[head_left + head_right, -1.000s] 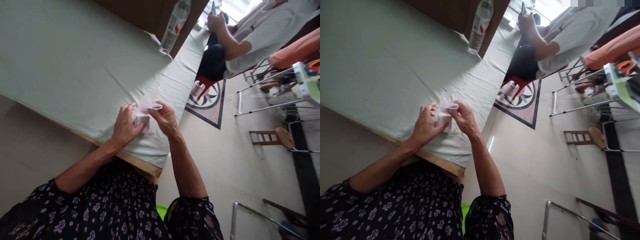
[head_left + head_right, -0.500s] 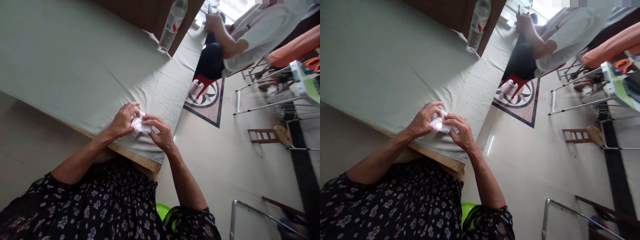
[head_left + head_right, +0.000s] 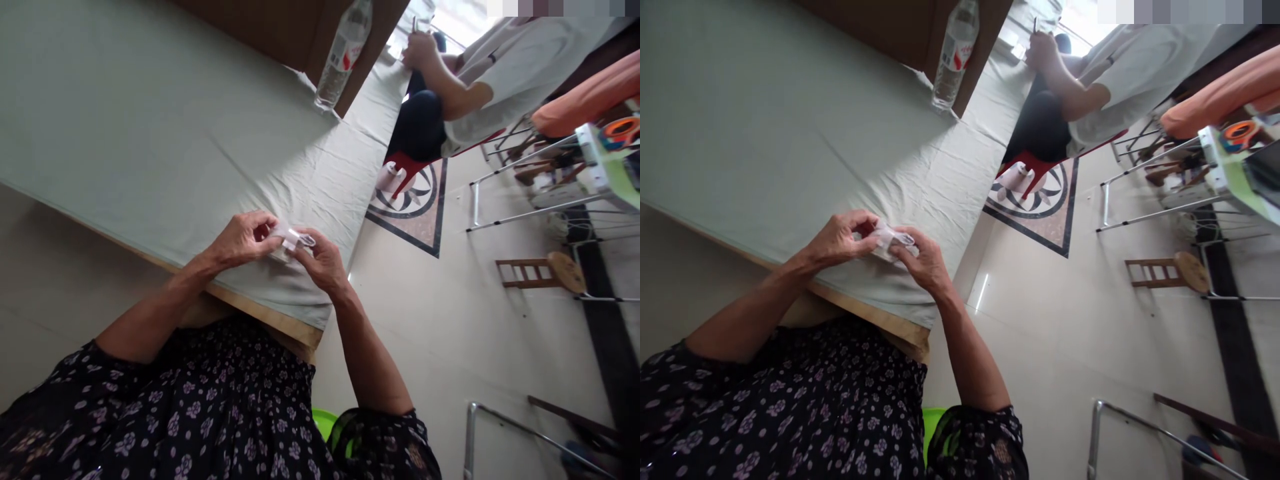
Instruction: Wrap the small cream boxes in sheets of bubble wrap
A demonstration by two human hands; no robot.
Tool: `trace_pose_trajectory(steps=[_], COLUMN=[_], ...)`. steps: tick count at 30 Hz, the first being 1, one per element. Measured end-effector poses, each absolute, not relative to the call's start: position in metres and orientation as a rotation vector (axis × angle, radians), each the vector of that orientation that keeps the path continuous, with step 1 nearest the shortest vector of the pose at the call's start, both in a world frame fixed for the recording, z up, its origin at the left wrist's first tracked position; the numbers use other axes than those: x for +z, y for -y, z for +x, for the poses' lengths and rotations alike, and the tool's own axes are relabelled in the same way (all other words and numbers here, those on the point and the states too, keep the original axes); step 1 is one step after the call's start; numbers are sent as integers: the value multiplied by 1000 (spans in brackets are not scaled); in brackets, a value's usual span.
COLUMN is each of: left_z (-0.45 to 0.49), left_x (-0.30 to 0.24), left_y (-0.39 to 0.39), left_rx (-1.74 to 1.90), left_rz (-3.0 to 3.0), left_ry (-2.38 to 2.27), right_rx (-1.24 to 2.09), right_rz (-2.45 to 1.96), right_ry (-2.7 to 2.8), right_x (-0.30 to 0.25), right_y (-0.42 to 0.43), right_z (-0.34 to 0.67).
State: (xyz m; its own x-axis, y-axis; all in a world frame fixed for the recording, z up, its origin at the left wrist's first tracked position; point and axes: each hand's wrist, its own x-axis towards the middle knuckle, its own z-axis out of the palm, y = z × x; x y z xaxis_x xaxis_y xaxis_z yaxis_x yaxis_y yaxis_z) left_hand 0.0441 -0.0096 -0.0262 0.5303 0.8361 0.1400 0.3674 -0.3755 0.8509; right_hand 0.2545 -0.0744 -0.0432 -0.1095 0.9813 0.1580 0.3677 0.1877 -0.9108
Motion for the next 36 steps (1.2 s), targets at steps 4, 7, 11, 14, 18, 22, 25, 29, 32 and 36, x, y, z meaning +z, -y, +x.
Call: trace_pose_trajectory(steps=[4,7,11,14,18,22,25,29,32,36], left_z=[44,42,40,40,41,41,42,44,48,53], left_x=[-21,-26,-31,-32,-33,-36,-37,-37,-35,-34], left_y=[14,13,10,9,11,10,9,8,8,9], left_rx=[656,660,634,571,649,680,695,667,689,794], left_rz=[1893,1695,1404,1293,1280,1262,1205,1190,1180,1172], left_ry=[-1163,-1088,-884,-821,-850,-845,-868,-950,-1000,-1082], right_rx=[1261,1326,1289,1176,1072,1012,1079,1171,1205,1183], right_rz=[-1331,-1325,-1369,-1427,-1460,-1454,-1418,-1357,-1311,-1337], right_ry=[1397,1304,1322,1383,1463,1579,1591,1529,1489,1479], right_x=[-46,-48,-48,-48,-47,-44,-46,-53,-55,-50], right_y=[69,64,62,65,70,66,59,57,59,60], right_z=[251,247,244,244,243,245,249,251,250,249])
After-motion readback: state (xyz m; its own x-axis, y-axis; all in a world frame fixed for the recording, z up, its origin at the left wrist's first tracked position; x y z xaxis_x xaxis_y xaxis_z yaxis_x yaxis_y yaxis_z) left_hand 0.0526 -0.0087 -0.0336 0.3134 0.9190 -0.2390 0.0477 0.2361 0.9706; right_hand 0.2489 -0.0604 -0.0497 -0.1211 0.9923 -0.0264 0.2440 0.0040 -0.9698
